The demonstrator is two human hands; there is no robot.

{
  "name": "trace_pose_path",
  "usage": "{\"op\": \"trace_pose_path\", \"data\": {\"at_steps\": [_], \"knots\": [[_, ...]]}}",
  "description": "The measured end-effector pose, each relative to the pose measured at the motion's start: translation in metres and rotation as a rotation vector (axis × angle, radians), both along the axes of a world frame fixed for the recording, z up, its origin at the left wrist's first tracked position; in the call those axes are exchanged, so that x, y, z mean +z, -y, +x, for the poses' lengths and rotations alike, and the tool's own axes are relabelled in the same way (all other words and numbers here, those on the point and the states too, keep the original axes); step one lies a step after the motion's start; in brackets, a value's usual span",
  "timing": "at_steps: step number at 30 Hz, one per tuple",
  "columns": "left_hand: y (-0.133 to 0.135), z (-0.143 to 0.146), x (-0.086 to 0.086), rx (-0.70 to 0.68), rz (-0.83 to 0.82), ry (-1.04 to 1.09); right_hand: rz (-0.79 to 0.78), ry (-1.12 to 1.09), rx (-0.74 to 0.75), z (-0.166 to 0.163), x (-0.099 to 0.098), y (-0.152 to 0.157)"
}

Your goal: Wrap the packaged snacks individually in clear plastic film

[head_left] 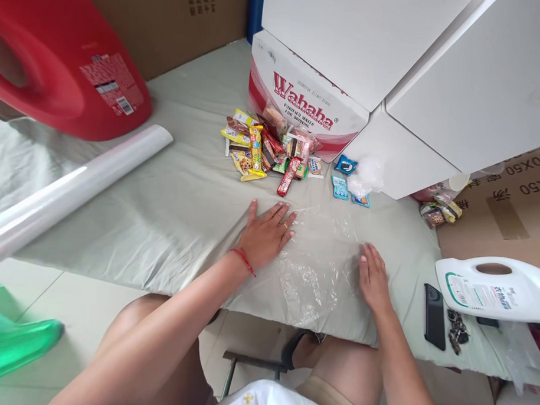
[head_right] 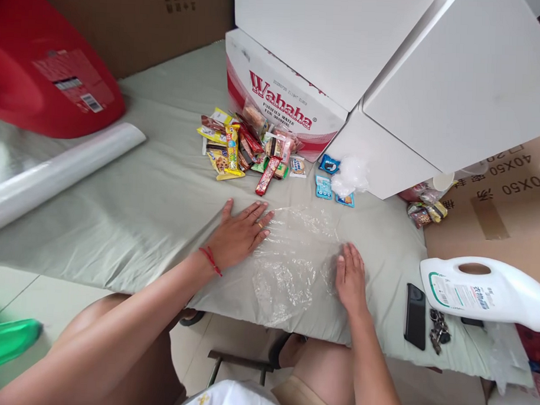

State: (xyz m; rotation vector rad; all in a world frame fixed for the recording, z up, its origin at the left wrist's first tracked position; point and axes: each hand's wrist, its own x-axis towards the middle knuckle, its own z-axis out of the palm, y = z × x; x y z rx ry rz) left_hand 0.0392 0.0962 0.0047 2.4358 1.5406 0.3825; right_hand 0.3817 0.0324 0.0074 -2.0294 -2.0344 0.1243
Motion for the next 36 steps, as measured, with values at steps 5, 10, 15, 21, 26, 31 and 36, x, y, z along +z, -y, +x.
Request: {"op": "trace_pose_path", "data": {"at_steps": [5,10,15,21,26,31,36], "knots": [[-0.002,0.005,-0.001,0.023,0.006,-0.024,-0.038,-0.011,0.273,-0.047,0.017,-0.022],[0.000,0.008,-0.001,0.030,-0.007,-0.021,0.037,-0.034,0.208,-0.070,0.038,-0.070],[-0.001,0.012,-0.003,0.055,-0.007,-0.006,0.047,-0.205,0.161,-0.156,0.050,-0.132],[-0.003,0.013,-0.004,0.037,0.006,0.008,-0.158,-0.125,0.011,-0.245,0.029,-0.184],[-0.002,0.013,-0.004,0.032,0.012,0.039,-0.140,-0.143,0.037,-0.237,0.037,-0.180],[-0.003,0.013,-0.002,0.031,-0.026,0.052,-0.026,-0.245,0.228,-0.272,0.056,-0.189],[-0.005,0.012,-0.004,0.009,-0.024,0.090,-0.175,-0.127,0.209,-0.327,0.054,-0.218]]}}
